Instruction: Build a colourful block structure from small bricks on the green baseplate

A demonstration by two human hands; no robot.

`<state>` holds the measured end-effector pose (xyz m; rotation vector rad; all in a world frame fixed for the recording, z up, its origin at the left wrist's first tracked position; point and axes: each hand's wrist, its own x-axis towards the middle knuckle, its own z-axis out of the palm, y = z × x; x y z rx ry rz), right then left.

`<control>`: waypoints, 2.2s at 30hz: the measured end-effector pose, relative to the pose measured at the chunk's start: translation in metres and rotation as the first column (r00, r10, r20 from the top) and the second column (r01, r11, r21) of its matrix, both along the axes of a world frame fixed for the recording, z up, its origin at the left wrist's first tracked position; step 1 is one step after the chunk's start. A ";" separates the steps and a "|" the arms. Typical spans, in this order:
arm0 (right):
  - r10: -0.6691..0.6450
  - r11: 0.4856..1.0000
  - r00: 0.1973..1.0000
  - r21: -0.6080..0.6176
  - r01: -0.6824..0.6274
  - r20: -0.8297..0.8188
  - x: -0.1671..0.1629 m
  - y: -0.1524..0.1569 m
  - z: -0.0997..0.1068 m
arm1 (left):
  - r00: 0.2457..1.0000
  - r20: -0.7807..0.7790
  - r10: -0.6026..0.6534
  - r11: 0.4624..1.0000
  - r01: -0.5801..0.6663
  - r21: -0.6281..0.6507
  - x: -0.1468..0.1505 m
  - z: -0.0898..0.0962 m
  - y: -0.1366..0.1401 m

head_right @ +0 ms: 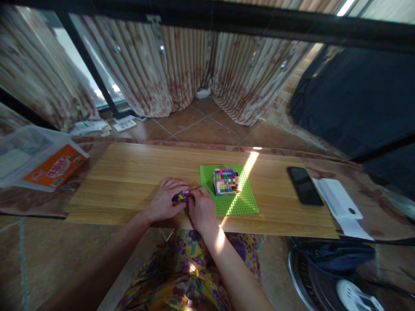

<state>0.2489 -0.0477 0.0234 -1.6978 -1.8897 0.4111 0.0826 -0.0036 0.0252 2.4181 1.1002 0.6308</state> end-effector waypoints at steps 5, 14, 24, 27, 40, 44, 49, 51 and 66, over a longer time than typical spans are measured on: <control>0.013 0.999 0.997 0.042 -0.016 0.072 0.003 -0.002 -0.002 | 0.999 -0.054 -0.010 1.000 0.011 0.018 0.001 -0.001 -0.001; 0.037 0.998 0.999 0.058 -0.038 0.015 0.008 -0.008 -0.003 | 0.999 -0.045 -0.006 1.000 0.007 0.030 0.001 -0.003 0.000; -0.026 0.997 0.998 0.077 0.031 -0.064 0.015 -0.011 0.000 | 0.999 -0.039 -0.009 1.000 0.010 0.022 0.001 0.001 0.001; -0.081 0.987 0.974 0.120 0.108 -0.210 0.025 -0.016 0.009 | 0.999 -0.034 -0.008 1.000 0.009 0.017 0.001 0.002 0.001; -0.408 0.887 0.851 0.077 0.455 -0.330 0.092 -0.014 0.032 | 1.000 -0.012 -0.008 1.000 0.008 0.020 0.001 0.004 0.002; -0.422 0.876 0.853 0.105 0.471 -0.306 0.091 -0.006 0.027 | 1.000 -0.011 -0.008 1.000 0.008 0.029 0.001 0.003 0.002; -0.373 0.876 0.885 0.209 0.435 -0.280 0.088 0.002 0.020 | 1.000 -0.017 -0.011 1.000 0.011 0.029 0.001 0.004 0.002; -0.389 0.867 0.886 0.224 0.444 -0.253 0.087 0.005 0.019 | 1.000 -0.017 -0.012 1.000 0.012 0.029 0.001 0.004 0.002; -0.462 0.830 0.814 0.152 0.537 -0.352 0.085 0.009 0.017 | 1.000 -0.016 -0.007 1.000 0.007 0.031 0.001 0.003 0.002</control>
